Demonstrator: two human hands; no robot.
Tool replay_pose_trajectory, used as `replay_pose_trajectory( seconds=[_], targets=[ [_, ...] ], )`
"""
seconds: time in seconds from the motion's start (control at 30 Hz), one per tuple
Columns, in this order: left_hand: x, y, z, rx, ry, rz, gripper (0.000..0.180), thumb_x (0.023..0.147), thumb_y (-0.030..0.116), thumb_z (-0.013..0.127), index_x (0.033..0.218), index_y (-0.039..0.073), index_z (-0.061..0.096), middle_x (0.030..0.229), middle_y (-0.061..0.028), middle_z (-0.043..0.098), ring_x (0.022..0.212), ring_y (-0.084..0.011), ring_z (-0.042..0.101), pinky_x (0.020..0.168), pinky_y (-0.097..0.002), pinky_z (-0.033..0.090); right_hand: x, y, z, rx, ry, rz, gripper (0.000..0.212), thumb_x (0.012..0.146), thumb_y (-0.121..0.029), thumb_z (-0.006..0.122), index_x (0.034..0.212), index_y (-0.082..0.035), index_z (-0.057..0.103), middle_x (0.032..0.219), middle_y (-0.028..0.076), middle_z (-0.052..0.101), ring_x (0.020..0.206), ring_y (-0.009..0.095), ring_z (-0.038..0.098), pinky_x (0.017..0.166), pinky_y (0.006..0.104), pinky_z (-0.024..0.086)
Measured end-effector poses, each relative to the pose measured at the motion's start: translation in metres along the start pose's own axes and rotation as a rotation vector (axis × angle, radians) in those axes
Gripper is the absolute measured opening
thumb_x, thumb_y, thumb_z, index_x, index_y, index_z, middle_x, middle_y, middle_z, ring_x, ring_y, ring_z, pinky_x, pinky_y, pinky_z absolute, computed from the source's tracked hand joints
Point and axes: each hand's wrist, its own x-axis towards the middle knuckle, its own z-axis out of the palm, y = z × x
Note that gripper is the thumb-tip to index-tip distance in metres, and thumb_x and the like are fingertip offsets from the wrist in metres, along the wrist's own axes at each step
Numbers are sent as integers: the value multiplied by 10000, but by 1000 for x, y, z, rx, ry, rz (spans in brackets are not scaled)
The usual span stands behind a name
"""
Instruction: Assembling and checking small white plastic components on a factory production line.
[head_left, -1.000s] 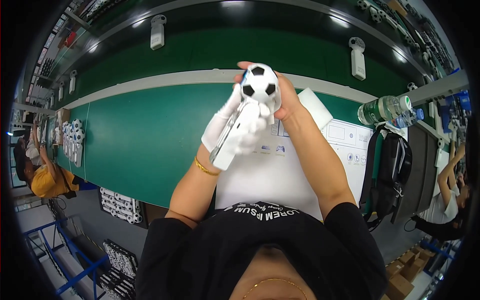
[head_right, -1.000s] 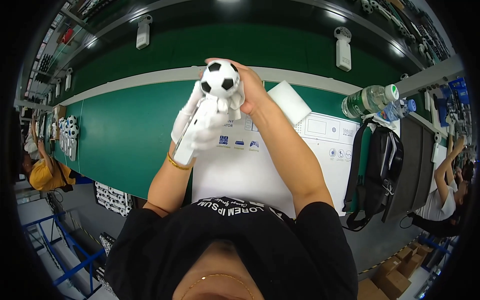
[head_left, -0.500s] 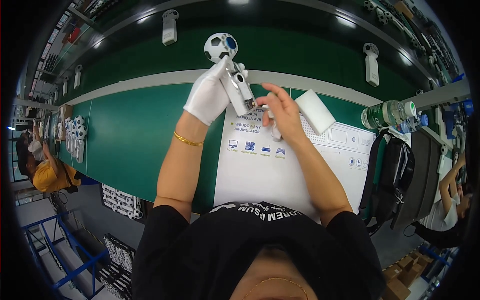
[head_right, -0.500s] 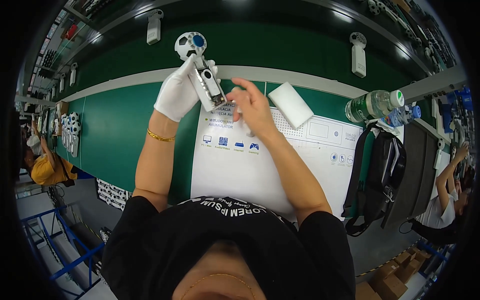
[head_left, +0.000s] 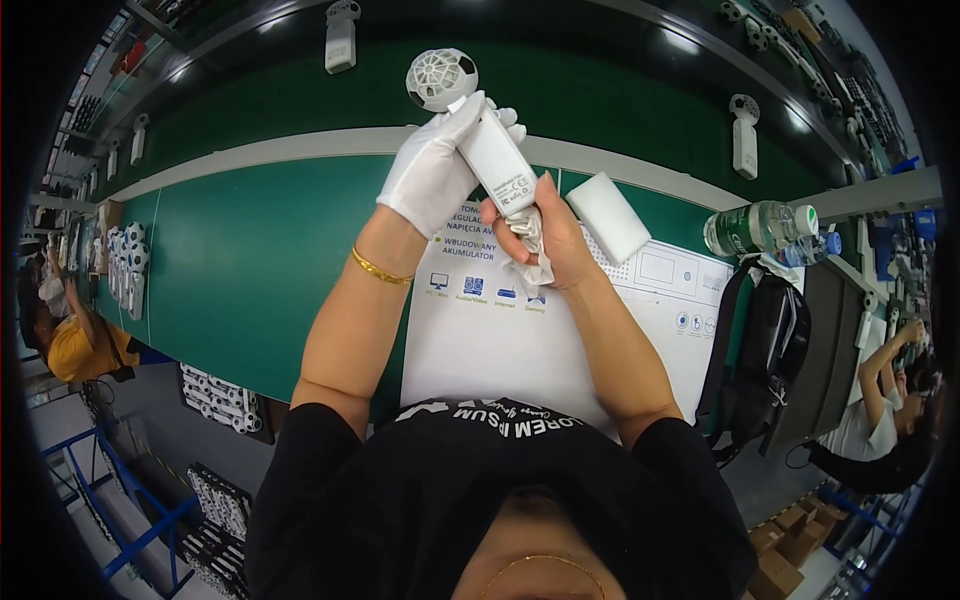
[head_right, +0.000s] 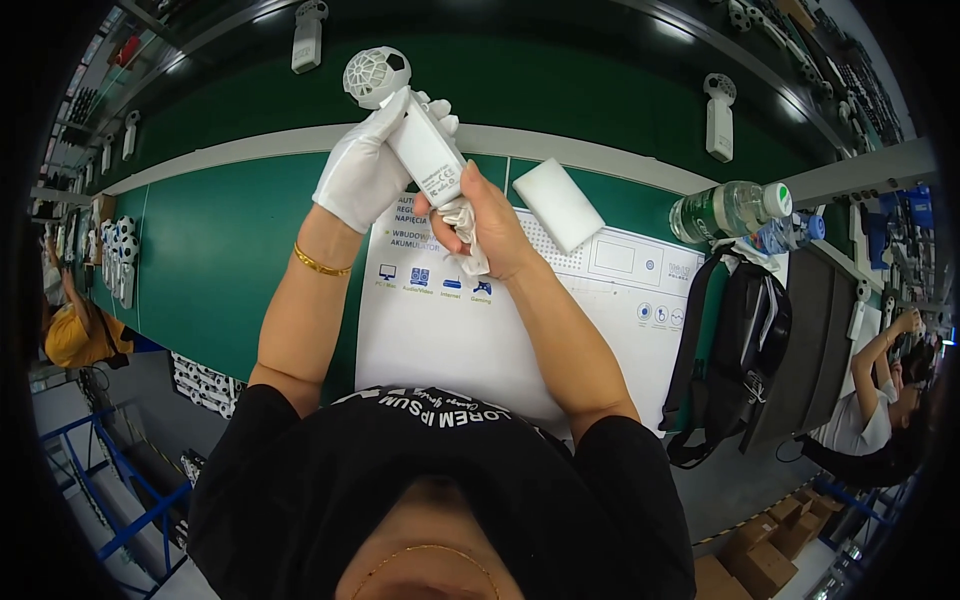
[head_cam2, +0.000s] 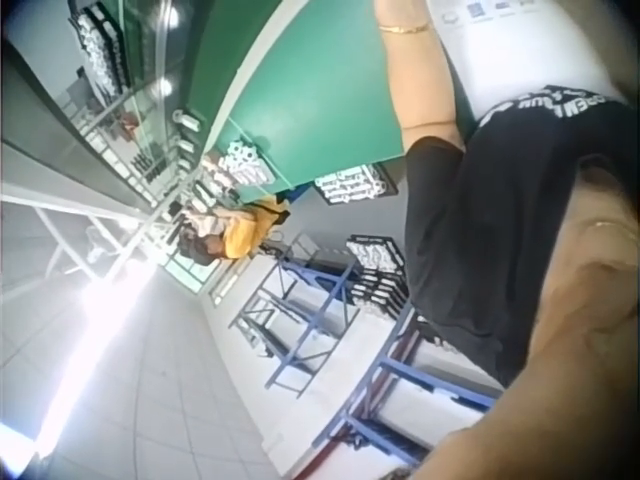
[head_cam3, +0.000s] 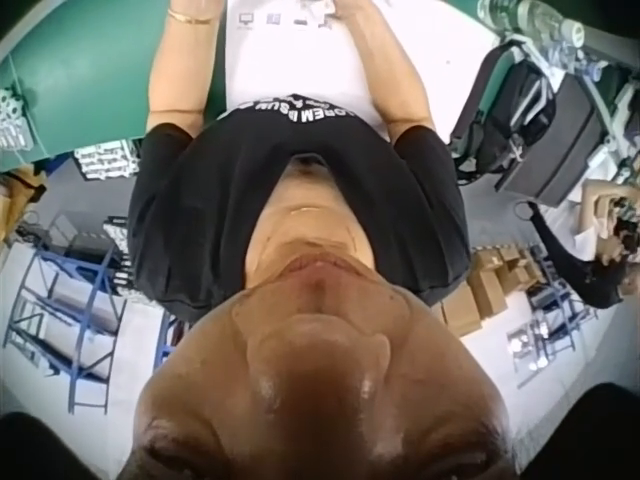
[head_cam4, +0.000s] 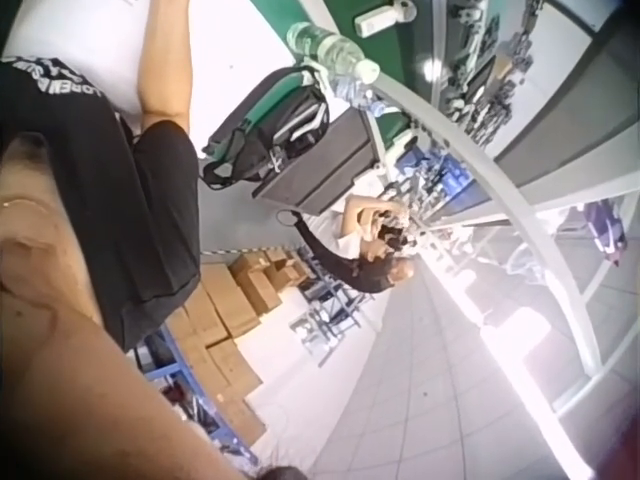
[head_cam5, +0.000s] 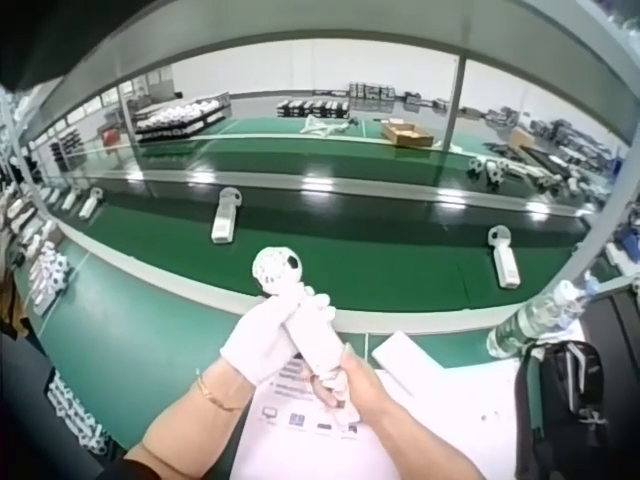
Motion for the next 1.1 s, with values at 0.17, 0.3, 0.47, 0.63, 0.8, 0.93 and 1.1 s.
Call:
replay_pose_trajectory(
  seconds=[0.17, 0.3, 0.47, 0.63, 0.8, 0.93, 1.1],
  targets=[
    [3, -2, -3, 90, 67, 25, 325, 946, 290, 584, 1129, 28, 526, 1168, -173, 592, 1078, -294, 602, 928, -435, 516, 4, 5, -7, 45, -63, 28, 692, 992, -581, 160, 1169, -12, 512, 907, 105, 615, 440, 49, 423, 372, 162, 338],
    [7, -2, 0, 235, 122, 24, 331, 941, 292, 591, 1130, 28, 527, 1112, -165, 617, 1010, -278, 637, 883, -408, 546, 9, 10, -15, 74, -102, 82, 731, 985, -593, 113, 1155, -6, 514, 926, 125, 607, 421, 55, 406, 356, 166, 329],
    [18, -5, 6, 351, 144, 21, 333, 934, 287, 602, 1129, 28, 529, 1082, -151, 631, 947, -258, 660, 859, -375, 556, 14, 14, -25, 272, -233, 121, 750, 986, -594, 123, 1098, 27, 528, 741, 102, 580, 399, 64, 380, 350, 177, 336],
    [29, -11, 7, 403, 146, 14, 348, 922, 292, 620, 1125, 24, 530, 1057, -130, 637, 927, -240, 665, 846, -353, 557, 15, 8, -21, 363, -106, 132, 765, 987, -594, 132, 1060, 46, 544, 606, 68, 536, 394, 72, 367, 352, 184, 321],
    [50, -13, 4, 484, 86, 19, 359, 916, 301, 628, 1128, 28, 530, 1013, -108, 634, 908, -235, 666, 808, -339, 557, 23, 16, -35, 395, -265, 19, 727, 1000, -566, 161, 1132, 35, 548, 750, 103, 598, 408, 80, 369, 365, 190, 299],
    [89, -4, 5, 525, 114, 60, 352, 931, 314, 602, 1141, 42, 526, 982, -92, 624, 877, -229, 665, 773, -329, 554, 14, 10, -8, 329, 166, 61, 635, 1018, -509, 235, 1195, 15, 548, 836, 109, 608, 421, 79, 373, 376, 194, 294],
    [171, -1, -18, 1393, 212, 391, 366, 863, 283, 643, 1114, 23, 586, 1076, -183, 626, 857, -343, 655, 826, -397, 523, 12, 12, 3, 86, 170, 39, 439, 1025, -355, 387, 1216, 12, 535, 779, 70, 582, 433, 70, 382, 377, 194, 289]
  ],
)
